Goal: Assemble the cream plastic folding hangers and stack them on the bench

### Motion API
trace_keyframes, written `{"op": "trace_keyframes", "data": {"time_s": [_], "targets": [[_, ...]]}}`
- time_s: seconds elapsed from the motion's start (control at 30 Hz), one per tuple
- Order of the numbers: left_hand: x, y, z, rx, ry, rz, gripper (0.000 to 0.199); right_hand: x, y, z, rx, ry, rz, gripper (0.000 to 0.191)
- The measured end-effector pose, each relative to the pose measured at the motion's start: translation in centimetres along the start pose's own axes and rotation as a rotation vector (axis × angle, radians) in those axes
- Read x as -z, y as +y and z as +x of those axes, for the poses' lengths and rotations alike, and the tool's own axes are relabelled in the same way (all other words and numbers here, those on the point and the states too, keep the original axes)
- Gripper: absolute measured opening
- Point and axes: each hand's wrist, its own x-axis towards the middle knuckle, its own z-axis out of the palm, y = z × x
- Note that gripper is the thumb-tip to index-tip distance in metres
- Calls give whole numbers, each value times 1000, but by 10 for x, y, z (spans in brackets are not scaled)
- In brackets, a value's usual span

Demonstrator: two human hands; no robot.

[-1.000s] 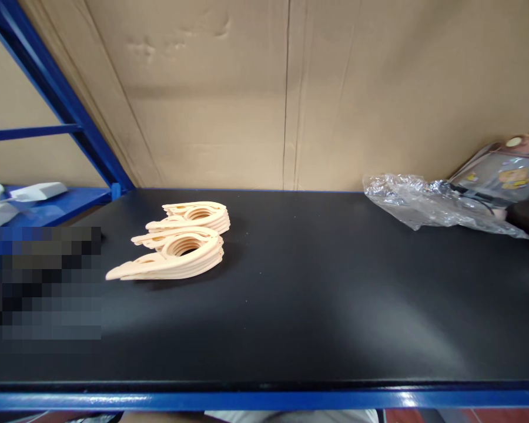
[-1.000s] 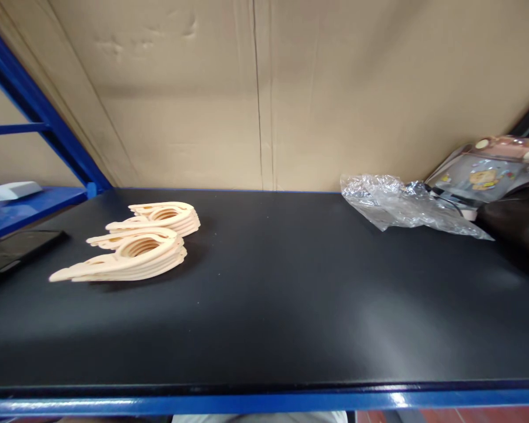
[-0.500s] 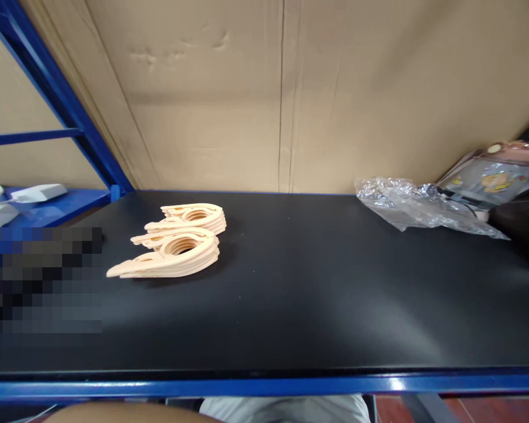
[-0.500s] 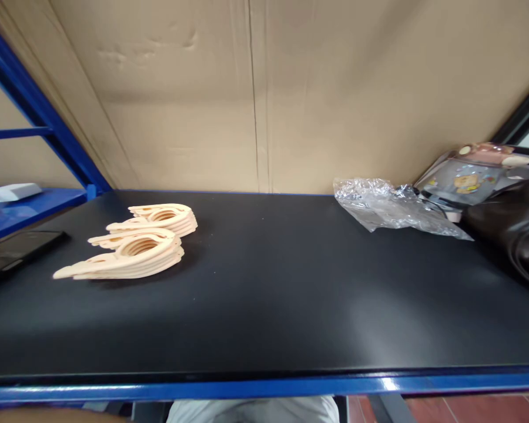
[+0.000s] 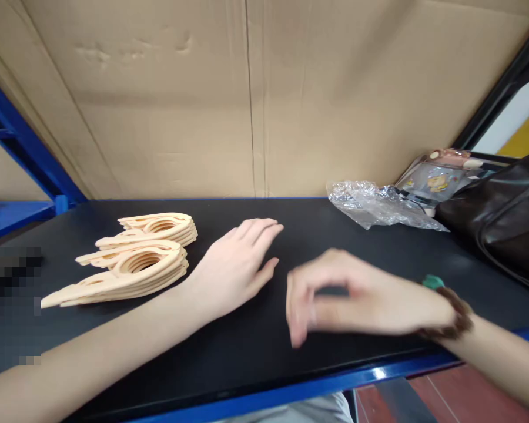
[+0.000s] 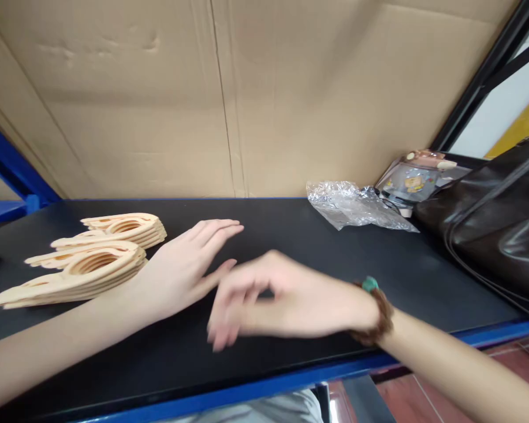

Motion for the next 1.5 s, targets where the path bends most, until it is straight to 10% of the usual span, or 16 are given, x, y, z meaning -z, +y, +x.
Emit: {"op": "trace_keyframes", "data": {"time_s": [0.13,0.33,0.63,1.5], "targets": [[-27,-24,-3,278,-162,-136,61,35,44,28,-176,158,-200,23],[-44,-32,-2,337,-358,-135,70,27,104,33,-325,134,-458,60],[-32,-32,-8,217,-404,-50,63,18,100,25,-353,-90,-488,79],[-31,-29,-8,169,-374,12,59,15,96,22,-210,-37,-789,62]]}}
